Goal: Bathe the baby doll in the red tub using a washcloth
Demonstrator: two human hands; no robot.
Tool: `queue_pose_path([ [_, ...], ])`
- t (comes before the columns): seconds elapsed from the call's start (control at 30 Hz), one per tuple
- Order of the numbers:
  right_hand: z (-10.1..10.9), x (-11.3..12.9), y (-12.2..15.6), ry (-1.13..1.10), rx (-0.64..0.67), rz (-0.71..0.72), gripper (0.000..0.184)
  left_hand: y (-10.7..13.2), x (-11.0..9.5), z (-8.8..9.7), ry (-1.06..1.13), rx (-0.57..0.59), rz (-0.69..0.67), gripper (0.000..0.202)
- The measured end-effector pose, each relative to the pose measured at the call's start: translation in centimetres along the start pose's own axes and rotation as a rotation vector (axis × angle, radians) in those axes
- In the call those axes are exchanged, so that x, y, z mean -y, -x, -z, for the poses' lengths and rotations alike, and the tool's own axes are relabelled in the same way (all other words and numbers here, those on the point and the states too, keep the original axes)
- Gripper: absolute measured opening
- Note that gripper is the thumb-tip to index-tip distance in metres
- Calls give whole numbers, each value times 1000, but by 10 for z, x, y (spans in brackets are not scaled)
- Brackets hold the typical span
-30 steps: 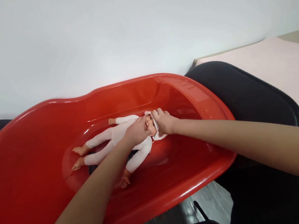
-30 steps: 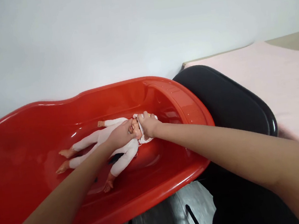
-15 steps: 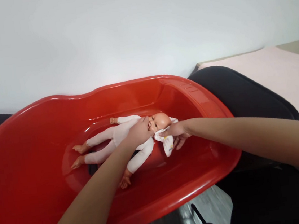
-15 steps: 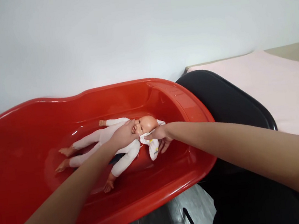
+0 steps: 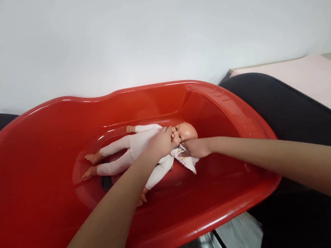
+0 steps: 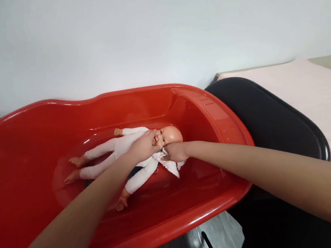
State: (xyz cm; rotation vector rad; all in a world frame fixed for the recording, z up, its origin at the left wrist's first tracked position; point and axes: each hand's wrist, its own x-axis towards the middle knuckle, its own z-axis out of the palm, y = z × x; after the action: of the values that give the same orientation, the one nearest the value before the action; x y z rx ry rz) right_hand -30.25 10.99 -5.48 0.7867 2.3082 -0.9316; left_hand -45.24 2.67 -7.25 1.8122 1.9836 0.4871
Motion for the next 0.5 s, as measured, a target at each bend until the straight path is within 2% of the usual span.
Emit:
queue_pose_path([
  [0.2,11,8,15,173,-75,212,31,1,10,2,111,-21,-41,46],
  [0.37,4,22,8,215,-196,428,13,-1,23,6,350,-66,-102,29],
  [0.5,-5,32,-1,438,-314,443,11,-2,30,11,518,-103,-63,28],
])
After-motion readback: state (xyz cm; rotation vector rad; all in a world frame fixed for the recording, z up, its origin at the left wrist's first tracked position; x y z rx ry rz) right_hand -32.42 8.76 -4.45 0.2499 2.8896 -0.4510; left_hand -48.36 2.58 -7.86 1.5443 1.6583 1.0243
